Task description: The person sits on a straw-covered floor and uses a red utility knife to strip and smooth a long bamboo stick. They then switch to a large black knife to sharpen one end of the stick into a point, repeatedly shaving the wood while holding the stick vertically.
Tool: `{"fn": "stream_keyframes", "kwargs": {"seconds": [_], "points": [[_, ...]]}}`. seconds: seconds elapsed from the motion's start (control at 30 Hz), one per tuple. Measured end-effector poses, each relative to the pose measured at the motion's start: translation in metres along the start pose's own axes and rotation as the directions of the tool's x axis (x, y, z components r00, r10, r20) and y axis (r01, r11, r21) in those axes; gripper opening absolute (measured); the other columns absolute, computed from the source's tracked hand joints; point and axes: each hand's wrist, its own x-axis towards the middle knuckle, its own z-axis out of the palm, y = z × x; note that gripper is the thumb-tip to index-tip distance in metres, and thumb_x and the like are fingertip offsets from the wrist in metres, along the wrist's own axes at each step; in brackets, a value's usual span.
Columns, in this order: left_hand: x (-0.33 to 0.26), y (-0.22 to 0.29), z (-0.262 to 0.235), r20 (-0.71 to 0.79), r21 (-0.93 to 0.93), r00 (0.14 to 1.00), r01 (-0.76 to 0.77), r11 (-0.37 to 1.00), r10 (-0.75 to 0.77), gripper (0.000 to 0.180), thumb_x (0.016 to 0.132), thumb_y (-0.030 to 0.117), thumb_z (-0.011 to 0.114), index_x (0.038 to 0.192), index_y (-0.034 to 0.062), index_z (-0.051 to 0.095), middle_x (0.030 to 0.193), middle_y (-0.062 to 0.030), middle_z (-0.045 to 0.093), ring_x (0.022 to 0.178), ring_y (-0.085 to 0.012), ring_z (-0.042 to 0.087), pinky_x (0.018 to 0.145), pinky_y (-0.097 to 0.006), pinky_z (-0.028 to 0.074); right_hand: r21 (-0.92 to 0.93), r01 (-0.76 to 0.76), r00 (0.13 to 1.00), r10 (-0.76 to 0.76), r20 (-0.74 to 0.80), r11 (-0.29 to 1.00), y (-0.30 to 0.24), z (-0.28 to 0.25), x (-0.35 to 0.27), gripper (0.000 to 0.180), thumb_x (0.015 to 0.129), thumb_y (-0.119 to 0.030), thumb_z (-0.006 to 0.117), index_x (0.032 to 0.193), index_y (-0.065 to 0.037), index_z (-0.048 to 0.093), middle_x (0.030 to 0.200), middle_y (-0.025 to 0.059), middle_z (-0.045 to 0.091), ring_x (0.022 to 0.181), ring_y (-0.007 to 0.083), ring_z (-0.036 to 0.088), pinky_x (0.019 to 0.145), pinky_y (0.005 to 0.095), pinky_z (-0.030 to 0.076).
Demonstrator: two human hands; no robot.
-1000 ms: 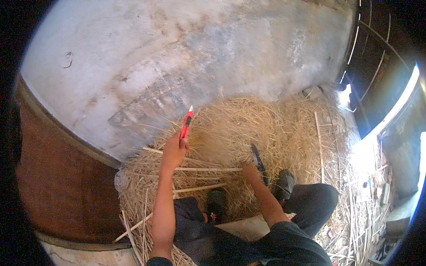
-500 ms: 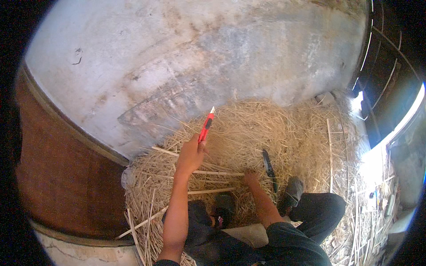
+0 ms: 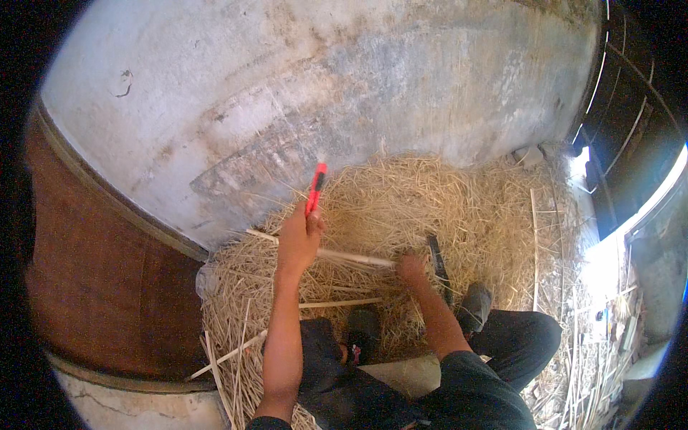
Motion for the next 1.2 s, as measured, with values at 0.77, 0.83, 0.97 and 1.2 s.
{"fn": "stream_keyframes", "kwargs": {"seconds": [0.77,0.83,0.97,1.2], "points": [[0.023,0.001,0.013,-0.188,-0.728,0.982,-0.135,0.672,-0.006,0.046,0.089,0.019,0.082,0.118,0.0019,0.049,0.116,-0.0137,0.067,0.101,-0.0200,0.066,0.090,-0.035,0.053,0.791,0.604,0.797,-0.060,-0.601,0.102,-0.089,-0.261,-0.061,0.031,0.105,-0.025,0.061,0.122,0.001,0.063,0.096,0.0094,0.073,0.094,0.0177,0.072,0.083,0.0318,0.056],[0.017,0.015,0.017,-0.066,-0.768,0.997,-0.076,0.636,0.040,0.052,0.086,0.018,0.085,0.120,0.0025,0.048,0.123,-0.0163,0.067,0.110,-0.0229,0.067,0.096,-0.036,0.054,0.782,0.621,0.783,-0.077,-0.617,0.053,-0.105,-0.275,-0.083,0.031,0.106,-0.026,0.059,0.124,-0.001,0.063,0.101,0.0103,0.073,0.097,0.0189,0.072,0.087,0.0340,0.057],[0.011,0.027,0.029,0.050,-0.740,0.988,-0.064,0.669,0.149,0.062,0.082,0.018,0.089,0.123,0.0032,0.046,0.125,-0.0160,0.066,0.117,-0.0245,0.065,0.098,-0.038,0.054,0.798,0.602,0.796,-0.058,-0.603,-0.037,-0.122,-0.292,-0.110,0.032,0.107,-0.029,0.057,0.125,-0.003,0.062,0.106,0.0112,0.073,0.101,0.0207,0.071,0.094,0.0376,0.057],[0.008,0.034,0.040,0.061,-0.667,0.961,-0.162,0.727,0.270,0.057,0.080,0.017,0.090,0.118,0.0035,0.050,0.120,-0.0143,0.067,0.113,-0.0224,0.066,0.096,-0.038,0.054,0.767,0.638,0.768,-0.127,-0.628,0.068,-0.126,-0.319,-0.137,0.040,0.108,-0.034,0.053,0.134,-0.003,0.058,0.116,0.0150,0.072,0.115,0.0231,0.067,0.104,0.0411,0.051]]}}
